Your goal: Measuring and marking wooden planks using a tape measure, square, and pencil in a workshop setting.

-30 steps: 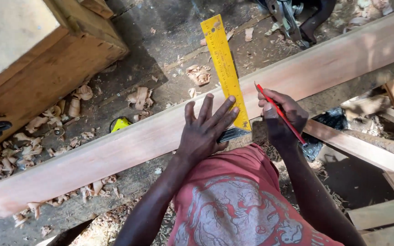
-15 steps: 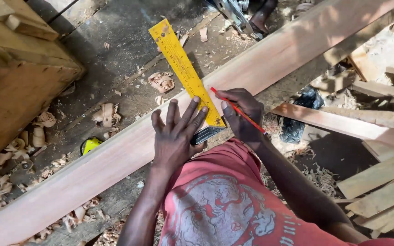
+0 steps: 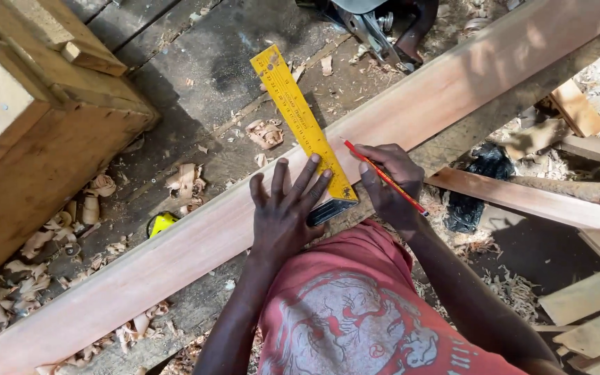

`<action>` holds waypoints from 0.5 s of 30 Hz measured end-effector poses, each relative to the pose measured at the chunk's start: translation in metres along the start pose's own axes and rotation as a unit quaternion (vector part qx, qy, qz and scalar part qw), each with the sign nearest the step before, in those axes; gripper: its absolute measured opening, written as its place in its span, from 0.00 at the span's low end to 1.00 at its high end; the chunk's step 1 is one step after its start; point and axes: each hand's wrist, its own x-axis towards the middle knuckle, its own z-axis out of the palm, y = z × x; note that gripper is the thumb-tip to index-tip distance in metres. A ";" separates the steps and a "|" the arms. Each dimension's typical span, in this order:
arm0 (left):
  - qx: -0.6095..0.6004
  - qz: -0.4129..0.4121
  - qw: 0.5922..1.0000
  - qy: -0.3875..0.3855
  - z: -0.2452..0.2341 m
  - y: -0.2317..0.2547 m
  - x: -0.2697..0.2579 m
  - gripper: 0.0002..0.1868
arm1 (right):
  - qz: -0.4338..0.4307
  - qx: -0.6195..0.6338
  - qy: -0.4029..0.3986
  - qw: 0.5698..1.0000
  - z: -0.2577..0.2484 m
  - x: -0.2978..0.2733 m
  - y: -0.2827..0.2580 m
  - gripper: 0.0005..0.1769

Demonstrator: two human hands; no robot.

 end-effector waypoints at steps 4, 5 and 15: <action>-0.006 0.003 1.000 0.000 -0.001 0.000 -0.001 0.57 | -0.008 -0.001 -0.003 1.000 0.002 -0.002 -0.004 0.11; -0.009 0.003 1.000 -0.003 -0.002 0.000 -0.001 0.57 | -0.011 -0.005 -0.007 1.000 0.003 -0.001 -0.005 0.11; -0.031 -0.001 0.999 -0.037 0.002 -0.003 -0.008 0.59 | -0.046 -0.010 -0.020 0.999 0.006 0.001 -0.001 0.11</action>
